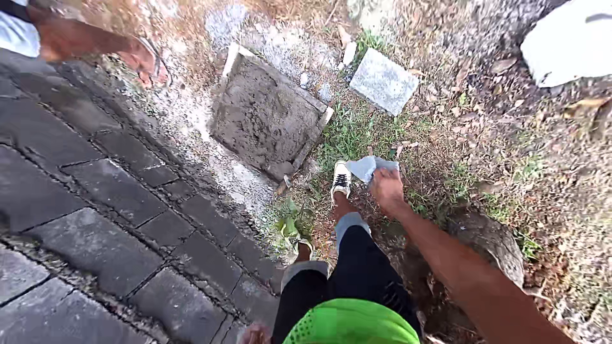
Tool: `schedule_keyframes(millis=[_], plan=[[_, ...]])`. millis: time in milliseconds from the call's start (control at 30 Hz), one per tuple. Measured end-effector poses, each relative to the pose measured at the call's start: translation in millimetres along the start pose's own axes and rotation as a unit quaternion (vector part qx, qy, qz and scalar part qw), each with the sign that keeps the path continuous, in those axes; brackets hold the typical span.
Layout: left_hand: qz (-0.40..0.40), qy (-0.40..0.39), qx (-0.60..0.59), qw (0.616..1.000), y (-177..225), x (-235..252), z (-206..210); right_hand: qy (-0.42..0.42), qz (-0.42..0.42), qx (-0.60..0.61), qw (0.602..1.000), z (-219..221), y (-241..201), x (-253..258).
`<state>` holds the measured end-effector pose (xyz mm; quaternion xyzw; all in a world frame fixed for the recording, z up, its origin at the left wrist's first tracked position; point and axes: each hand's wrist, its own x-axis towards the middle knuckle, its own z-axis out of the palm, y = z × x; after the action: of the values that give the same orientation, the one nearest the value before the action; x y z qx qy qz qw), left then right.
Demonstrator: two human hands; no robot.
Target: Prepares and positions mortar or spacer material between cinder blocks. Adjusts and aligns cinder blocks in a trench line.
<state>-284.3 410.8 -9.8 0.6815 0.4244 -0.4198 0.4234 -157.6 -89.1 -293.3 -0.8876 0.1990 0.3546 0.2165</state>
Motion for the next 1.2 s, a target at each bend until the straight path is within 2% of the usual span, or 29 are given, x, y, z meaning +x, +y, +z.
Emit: schedule_keyframes(millis=[33,100,200,300,367,467,567,667,800,933,1000,1067,1133,1200], plan=[[-0.028,0.06,-0.018,0.998,-23,5,-7,0.007,-0.006,0.0,1.0,-11,-16,-13],[-0.027,0.089,-0.022,0.995,-23,8,1,0.029,-0.038,-0.007,0.999,-33,-54,-42],[0.034,0.043,-0.036,0.998,-11,3,9,0.048,-0.125,-0.04,0.99,-58,-129,-91],[0.066,-0.006,-0.103,0.992,-34,-2,4,0.017,-0.188,-0.091,0.978,-60,-200,-146],[0.095,-0.014,-0.136,0.986,-64,-8,-3,0.008,-0.227,-0.121,0.966,-48,-238,-181],[0.13,0.026,-0.17,0.977,-121,-27,-28,-0.024,-0.268,-0.163,0.949,-19,-294,-229],[0.101,0.064,-0.174,0.977,-194,-56,-46,-0.042,-0.293,-0.183,0.937,19,-340,-275],[0.039,0.114,-0.255,0.96,-271,-77,-43,-0.05,-0.315,-0.189,0.929,58,-374,-308],[-0.067,0.16,-0.399,0.901,-377,-97,-23,-0.074,-0.368,-0.235,0.897,114,-419,-352],[-0.15,0.125,-0.466,0.863,-437,-104,14,-0.082,-0.411,-0.321,0.849,149,-460,-400],[-0.15,0.135,-0.503,0.84,-444,-111,11,-0.09,-0.434,-0.345,0.827,168,-477,-425],[-0.109,0.17,-0.569,0.798,-439,-111,3,-0.111,-0.454,-0.353,0.81,182,-493,-450],[-0.057,0.191,-0.655,0.729,-423,-100,-4,-0.144,-0.47,-0.351,0.797,194,-506,-472],[-0.03,0.19,-0.75,0.633,-399,-84,-17,-0.194,-0.484,-0.329,0.787,204,-519,-494]])
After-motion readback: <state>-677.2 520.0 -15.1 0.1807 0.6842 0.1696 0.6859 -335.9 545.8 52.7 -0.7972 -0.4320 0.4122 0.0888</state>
